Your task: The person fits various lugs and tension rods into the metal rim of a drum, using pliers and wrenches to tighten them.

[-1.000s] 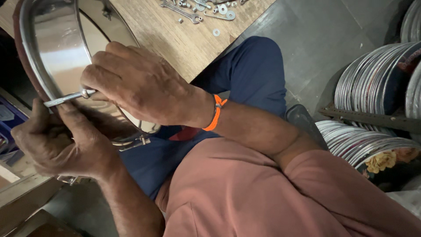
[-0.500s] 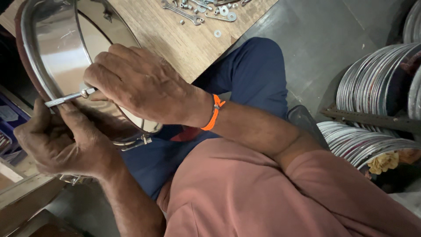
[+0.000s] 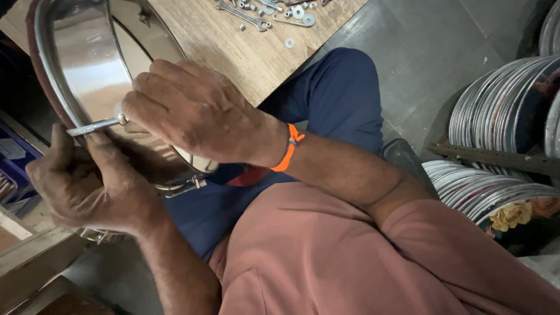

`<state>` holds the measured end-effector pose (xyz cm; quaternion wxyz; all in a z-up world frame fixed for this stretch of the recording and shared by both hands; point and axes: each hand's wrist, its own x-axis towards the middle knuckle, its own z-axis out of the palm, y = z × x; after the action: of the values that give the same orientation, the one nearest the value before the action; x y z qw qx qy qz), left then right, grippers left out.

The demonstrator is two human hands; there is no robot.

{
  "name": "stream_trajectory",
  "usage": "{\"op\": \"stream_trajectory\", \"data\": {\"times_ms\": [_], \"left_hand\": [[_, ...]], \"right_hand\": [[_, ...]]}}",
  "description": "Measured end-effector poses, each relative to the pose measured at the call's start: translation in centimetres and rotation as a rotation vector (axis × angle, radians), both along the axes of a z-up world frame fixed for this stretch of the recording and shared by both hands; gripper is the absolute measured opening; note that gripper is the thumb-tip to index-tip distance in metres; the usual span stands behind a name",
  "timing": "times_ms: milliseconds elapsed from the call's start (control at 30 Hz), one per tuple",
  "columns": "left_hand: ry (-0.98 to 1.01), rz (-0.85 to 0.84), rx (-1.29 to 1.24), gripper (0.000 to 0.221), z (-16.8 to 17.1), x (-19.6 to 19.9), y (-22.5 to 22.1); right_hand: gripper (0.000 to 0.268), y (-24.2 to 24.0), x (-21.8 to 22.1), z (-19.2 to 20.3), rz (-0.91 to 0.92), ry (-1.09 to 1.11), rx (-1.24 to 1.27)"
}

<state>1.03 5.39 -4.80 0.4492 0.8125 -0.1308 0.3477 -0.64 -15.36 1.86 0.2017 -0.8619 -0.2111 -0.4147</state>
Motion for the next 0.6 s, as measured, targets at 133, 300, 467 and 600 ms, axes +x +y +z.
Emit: {"op": "stream_trajectory", "data": {"times_ms": [133, 300, 467, 600], "left_hand": [[0.012, -0.023, 0.048, 0.038, 0.2, -0.5, -0.2], [0.010, -0.139, 0.012, 0.045, 0.6, -1.6, -1.7], [0.046, -0.067, -0.069, 0.039, 0.5, -0.9, -1.9], [0.049, -0.054, -0.043, 0.036, 0.3, -1.3, -2.0]], "right_hand": [[0.014, -0.4, 0.1, -0.7, 0.014, 0.079, -0.084], [0.026, -0.9, -0.2, 0.1, 0.009, 0.027, 0.014], [0.035, -1.8, -0.6, 1.6, 0.104, 0.134, 0.089], [0.037, -2.0, -0.6, 0.8, 0.150, 0.203, 0.181]]}}
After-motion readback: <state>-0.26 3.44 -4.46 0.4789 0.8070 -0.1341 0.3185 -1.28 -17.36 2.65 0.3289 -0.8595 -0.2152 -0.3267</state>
